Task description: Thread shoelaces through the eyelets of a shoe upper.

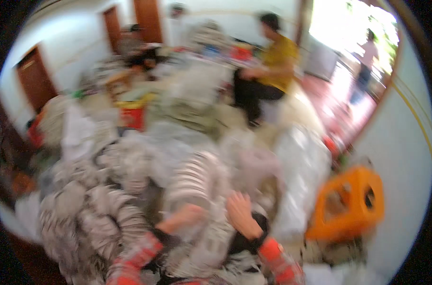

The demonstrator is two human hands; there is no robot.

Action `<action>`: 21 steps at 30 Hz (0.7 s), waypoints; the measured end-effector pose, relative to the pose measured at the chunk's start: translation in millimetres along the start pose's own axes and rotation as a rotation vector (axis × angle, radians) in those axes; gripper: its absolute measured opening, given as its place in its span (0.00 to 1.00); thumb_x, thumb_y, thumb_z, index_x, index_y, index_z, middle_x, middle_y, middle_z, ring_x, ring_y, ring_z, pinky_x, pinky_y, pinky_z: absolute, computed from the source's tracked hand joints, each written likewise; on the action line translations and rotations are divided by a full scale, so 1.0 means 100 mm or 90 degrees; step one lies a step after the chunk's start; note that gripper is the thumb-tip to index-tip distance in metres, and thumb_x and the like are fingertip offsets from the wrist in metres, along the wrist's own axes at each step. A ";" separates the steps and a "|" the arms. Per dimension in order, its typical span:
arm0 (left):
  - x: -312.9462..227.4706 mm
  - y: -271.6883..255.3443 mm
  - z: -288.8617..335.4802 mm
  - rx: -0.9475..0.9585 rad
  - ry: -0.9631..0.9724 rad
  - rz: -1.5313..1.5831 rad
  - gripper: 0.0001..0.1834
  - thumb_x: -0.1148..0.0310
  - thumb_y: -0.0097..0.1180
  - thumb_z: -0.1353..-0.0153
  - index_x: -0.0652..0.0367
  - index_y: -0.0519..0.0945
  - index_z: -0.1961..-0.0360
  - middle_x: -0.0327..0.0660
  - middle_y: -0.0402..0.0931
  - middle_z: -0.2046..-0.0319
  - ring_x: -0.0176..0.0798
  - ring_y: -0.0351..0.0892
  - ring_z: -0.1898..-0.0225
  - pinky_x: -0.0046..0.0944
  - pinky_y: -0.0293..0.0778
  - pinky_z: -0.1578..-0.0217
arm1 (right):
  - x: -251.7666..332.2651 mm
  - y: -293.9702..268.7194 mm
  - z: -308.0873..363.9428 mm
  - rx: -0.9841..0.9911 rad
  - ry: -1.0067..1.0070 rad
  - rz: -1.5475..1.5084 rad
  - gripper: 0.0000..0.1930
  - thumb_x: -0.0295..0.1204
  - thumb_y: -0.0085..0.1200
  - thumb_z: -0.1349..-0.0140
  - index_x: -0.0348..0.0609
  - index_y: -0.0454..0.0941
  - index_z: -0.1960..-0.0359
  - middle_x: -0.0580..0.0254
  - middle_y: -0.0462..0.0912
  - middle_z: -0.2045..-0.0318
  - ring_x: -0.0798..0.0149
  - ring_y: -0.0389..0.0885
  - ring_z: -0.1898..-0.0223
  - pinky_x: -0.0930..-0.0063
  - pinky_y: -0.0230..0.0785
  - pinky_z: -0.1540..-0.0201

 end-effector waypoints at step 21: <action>-0.36 0.13 0.53 -0.312 -0.087 0.430 0.08 0.66 0.51 0.42 0.58 0.78 0.67 0.35 0.77 0.76 0.31 0.77 0.74 0.27 0.71 0.80 | -1.07 0.57 0.94 -0.313 0.607 -1.491 0.04 0.23 0.40 0.37 0.34 0.63 0.68 0.48 0.71 0.63 0.54 0.75 0.60 0.62 0.70 0.53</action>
Point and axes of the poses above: each hand's wrist, its own z-axis away from the middle knuckle, its own y-axis out of the palm, x = y × z, the point moved 10 cm from there along -z, towards the middle knuckle
